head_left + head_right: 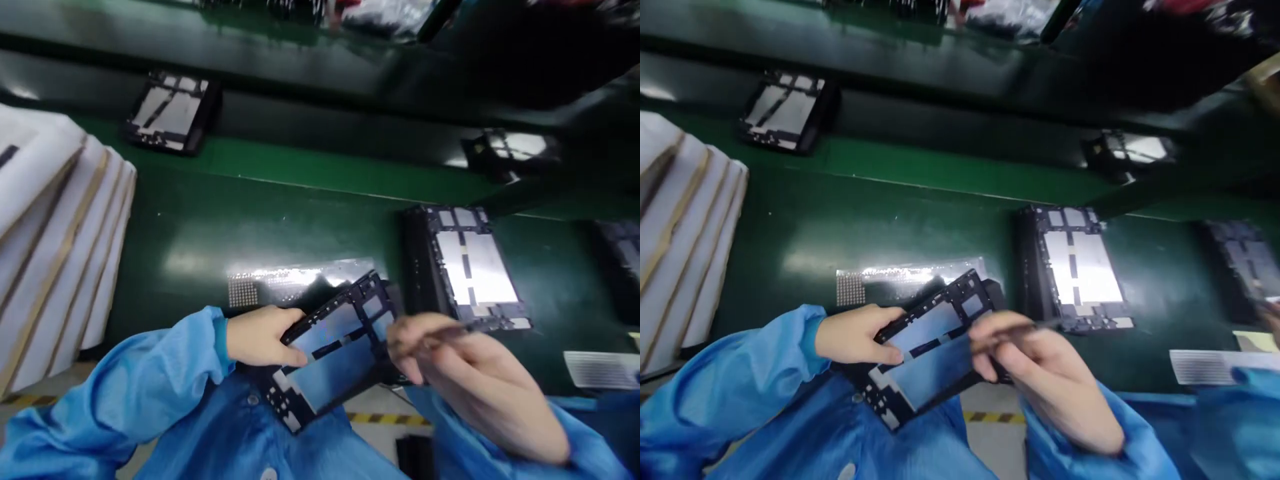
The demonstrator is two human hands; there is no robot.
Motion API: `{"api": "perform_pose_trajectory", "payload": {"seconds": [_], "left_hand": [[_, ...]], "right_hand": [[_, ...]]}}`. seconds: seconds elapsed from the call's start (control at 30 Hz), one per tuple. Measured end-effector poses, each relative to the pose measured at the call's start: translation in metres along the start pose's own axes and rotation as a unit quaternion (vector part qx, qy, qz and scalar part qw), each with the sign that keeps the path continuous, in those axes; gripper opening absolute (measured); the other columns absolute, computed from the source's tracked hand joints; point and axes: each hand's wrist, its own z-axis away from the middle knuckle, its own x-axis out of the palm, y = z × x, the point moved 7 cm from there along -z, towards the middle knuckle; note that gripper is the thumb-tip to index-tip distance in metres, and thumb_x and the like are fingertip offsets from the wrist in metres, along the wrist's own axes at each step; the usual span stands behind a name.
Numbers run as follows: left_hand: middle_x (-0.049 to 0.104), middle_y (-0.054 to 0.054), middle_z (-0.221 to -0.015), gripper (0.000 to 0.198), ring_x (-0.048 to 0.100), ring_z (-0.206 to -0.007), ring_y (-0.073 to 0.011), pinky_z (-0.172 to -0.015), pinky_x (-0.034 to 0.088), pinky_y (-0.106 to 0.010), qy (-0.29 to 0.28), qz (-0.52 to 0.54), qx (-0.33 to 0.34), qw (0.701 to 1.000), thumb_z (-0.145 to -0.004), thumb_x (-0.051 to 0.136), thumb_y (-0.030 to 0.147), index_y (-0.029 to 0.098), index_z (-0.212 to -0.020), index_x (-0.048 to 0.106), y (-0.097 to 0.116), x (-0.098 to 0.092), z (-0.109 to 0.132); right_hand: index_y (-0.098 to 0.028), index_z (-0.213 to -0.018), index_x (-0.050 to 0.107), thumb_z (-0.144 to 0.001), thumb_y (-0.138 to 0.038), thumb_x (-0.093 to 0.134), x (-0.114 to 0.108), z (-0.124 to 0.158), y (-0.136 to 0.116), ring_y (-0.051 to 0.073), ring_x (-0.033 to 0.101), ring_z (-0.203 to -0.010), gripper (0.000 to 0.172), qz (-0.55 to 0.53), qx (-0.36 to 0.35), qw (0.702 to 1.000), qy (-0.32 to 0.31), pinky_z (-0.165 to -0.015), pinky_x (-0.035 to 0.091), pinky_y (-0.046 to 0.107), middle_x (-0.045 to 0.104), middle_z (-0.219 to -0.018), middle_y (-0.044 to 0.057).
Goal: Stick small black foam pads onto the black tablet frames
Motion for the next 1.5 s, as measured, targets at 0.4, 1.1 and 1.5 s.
{"api": "perform_pose_trajectory", "payload": {"seconds": [0.4, 1.1, 1.5], "left_hand": [[0.062, 0.005, -0.065, 0.011, 0.056, -0.06, -0.0123, -0.068, 0.038, -0.029, 0.153, -0.347, 0.096, 0.92, -0.09, 0.073, 0.018, 0.02, -0.08, 0.07, -0.003, -0.116, 0.015], [0.068, 0.005, -0.07, 0.009, 0.059, -0.067, -0.0158, -0.078, 0.041, -0.033, 0.138, -0.397, 0.01, 0.907, -0.091, 0.075, 0.016, 0.022, -0.084, 0.077, -0.008, -0.112, 0.007], [0.066, 0.005, -0.072, 0.016, 0.051, -0.072, -0.0124, -0.09, 0.05, -0.032, 0.151, -0.398, -0.009, 0.905, -0.092, 0.086, 0.022, 0.018, -0.083, 0.074, -0.005, -0.11, 0.008]], "right_hand": [[-0.024, -0.113, 0.084, -0.102, -0.033, 0.087, 0.127, -0.139, 0.044, 0.022, 0.085, -0.102, 0.015, 0.161, -0.067, 0.976, -0.131, -0.096, 0.072, 0.037, 0.089, -0.112, 0.005], [-0.025, -0.113, 0.079, -0.103, -0.04, 0.09, 0.11, -0.112, 0.04, 0.021, 0.086, -0.098, 0.021, 0.079, -0.002, 0.994, -0.072, -0.094, 0.075, 0.038, 0.088, -0.11, 0.004], [-0.029, -0.124, 0.073, -0.108, -0.011, 0.07, 0.14, -0.012, 0.067, 0.023, 0.084, -0.102, 0.024, 0.117, -0.169, 0.969, 0.141, -0.097, 0.072, 0.046, 0.084, -0.107, 0.005]]}}
